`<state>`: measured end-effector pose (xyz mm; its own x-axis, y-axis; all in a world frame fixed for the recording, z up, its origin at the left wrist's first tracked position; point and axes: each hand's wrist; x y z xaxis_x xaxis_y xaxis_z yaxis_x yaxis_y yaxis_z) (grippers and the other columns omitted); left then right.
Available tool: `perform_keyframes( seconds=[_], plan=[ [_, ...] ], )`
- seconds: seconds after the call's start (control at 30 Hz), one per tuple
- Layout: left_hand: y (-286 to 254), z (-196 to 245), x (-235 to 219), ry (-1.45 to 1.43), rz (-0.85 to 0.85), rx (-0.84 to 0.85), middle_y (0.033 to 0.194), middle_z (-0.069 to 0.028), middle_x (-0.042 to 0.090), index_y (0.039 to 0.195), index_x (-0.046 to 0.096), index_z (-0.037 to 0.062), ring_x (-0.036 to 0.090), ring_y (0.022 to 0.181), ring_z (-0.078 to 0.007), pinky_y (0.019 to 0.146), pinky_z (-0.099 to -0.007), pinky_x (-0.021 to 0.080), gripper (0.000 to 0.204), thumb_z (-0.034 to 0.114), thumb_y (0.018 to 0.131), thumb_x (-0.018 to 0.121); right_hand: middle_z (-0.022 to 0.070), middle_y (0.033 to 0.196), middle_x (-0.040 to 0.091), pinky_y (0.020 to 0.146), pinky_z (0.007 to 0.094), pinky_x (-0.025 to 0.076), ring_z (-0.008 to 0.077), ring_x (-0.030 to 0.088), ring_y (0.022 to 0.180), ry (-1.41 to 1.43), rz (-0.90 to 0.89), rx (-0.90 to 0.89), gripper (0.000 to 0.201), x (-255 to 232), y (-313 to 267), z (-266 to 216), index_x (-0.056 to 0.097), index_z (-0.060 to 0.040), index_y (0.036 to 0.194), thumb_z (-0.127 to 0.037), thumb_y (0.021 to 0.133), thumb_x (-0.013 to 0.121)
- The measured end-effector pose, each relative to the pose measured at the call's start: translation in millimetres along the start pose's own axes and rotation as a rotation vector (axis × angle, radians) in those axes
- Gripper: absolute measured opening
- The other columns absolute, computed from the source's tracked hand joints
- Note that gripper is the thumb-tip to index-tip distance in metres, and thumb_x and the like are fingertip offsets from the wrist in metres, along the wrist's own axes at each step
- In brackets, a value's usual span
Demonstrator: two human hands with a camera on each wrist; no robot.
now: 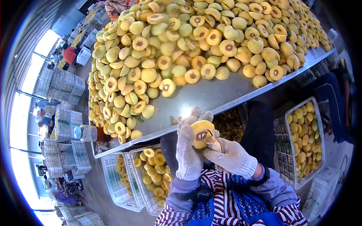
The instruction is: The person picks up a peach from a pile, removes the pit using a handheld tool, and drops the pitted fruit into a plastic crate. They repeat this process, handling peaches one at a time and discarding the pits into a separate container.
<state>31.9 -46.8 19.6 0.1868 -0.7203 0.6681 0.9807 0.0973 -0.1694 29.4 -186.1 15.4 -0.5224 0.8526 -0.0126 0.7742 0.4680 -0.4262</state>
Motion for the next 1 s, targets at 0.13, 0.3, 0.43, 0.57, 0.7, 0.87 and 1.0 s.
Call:
perform_keyframes(
  seconds=[0.13, 0.3, 0.43, 0.57, 0.7, 0.87, 1.0],
  plan=[
    [-9.3, -6.8, 11.5, 0.091, -0.013, 0.174, 0.154, -0.0165, 0.030, 0.137, 0.041, 0.0041, 0.046, 0.132, -0.0342, 0.091, -0.0434, 0.056, 0.054, 0.040, 0.099, 0.056, 0.0041, 0.070, 0.063, 0.050, 0.0229, 0.045, 0.0087, 0.060, 0.058, 0.247, -0.076, 0.028, 0.032, 0.3, -5.2, -12.4, 0.062, -0.0053, 0.108, -0.034, 0.093, 0.065],
    [-10.8, 11.6, 15.7, 0.367, -0.087, 0.184, 0.144, -0.0222, 0.044, 0.132, 0.045, -0.0011, 0.059, 0.118, -0.0305, 0.090, -0.0374, 0.055, 0.044, 0.032, 0.103, 0.051, 0.0003, 0.061, 0.057, 0.042, 0.0199, 0.038, 0.0064, 0.052, 0.048, 0.400, -0.342, 0.213, 0.031, -13.1, -12.1, -29.7, 0.060, -0.0068, 0.099, -0.037, 0.093, 0.064],
    [-3.8, 19.0, 10.3, 0.423, -0.163, 0.113, 0.128, -0.0232, 0.059, 0.121, 0.056, -0.0035, 0.065, 0.106, -0.0265, 0.088, -0.0350, 0.055, 0.030, 0.018, 0.102, 0.050, 0.0001, 0.058, 0.055, 0.039, 0.0199, 0.035, 0.0074, 0.049, 0.043, 0.491, -0.530, 0.336, 0.027, -22.0, -10.9, -25.5, 0.059, -0.0074, 0.093, -0.034, 0.091, 0.065],
    [-2.7, 27.5, 15.7, 0.586, -0.161, 0.087, 0.124, -0.0224, 0.061, 0.119, 0.057, -0.0038, 0.066, 0.104, -0.0257, 0.089, -0.0363, 0.055, 0.028, 0.016, 0.101, 0.050, 0.0007, 0.058, 0.054, 0.038, 0.0203, 0.035, 0.0081, 0.049, 0.043, 0.516, -0.497, 0.298, 0.027, -21.1, -11.9, -22.2, 0.059, -0.0076, 0.090, -0.033, 0.090, 0.066],
    [-6.7, 23.1, 22.8, 0.466, -0.164, 0.205, 0.128, -0.0225, 0.057, 0.122, 0.056, -0.0037, 0.062, 0.110, -0.0265, 0.094, -0.0385, 0.051, 0.029, 0.016, 0.101, 0.050, 0.0005, 0.057, 0.053, 0.038, 0.0209, 0.035, 0.0077, 0.048, 0.042, 0.402, -0.163, 0.027, 0.027, 0.0, -13.4, -20.4, 0.059, -0.0080, 0.091, -0.034, 0.091, 0.066],
    [-1.5, 8.1, 11.6, 0.740, -0.247, 0.495, 0.136, -0.0215, 0.051, 0.125, 0.054, -0.0023, 0.058, 0.117, -0.0275, 0.097, -0.0379, 0.049, 0.043, 0.033, 0.101, 0.052, 0.0000, 0.057, 0.053, 0.037, 0.0210, 0.034, 0.0068, 0.047, 0.042, 0.508, -0.300, 0.207, 0.026, -12.2, -19.6, -28.8, 0.059, -0.0083, 0.092, -0.033, 0.094, 0.065],
    [-4.5, 12.5, 15.3, 0.725, -0.224, 0.330, 0.132, -0.0198, 0.055, 0.124, 0.056, -0.0020, 0.061, 0.112, -0.0272, 0.093, -0.0363, 0.052, 0.046, 0.037, 0.100, 0.053, -0.0009, 0.056, 0.052, 0.037, 0.0214, 0.033, 0.0062, 0.046, 0.042, 0.570, -0.490, 0.256, 0.027, -22.8, -17.5, -21.1, 0.060, -0.0066, 0.085, -0.032, 0.095, 0.063]
  ],
)
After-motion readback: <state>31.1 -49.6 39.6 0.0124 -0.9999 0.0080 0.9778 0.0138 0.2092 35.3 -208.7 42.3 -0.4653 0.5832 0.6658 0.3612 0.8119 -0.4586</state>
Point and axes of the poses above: each hand's wrist, its own y-axis towards the middle knuckle, its own x-axis out of the palm, z = x × y
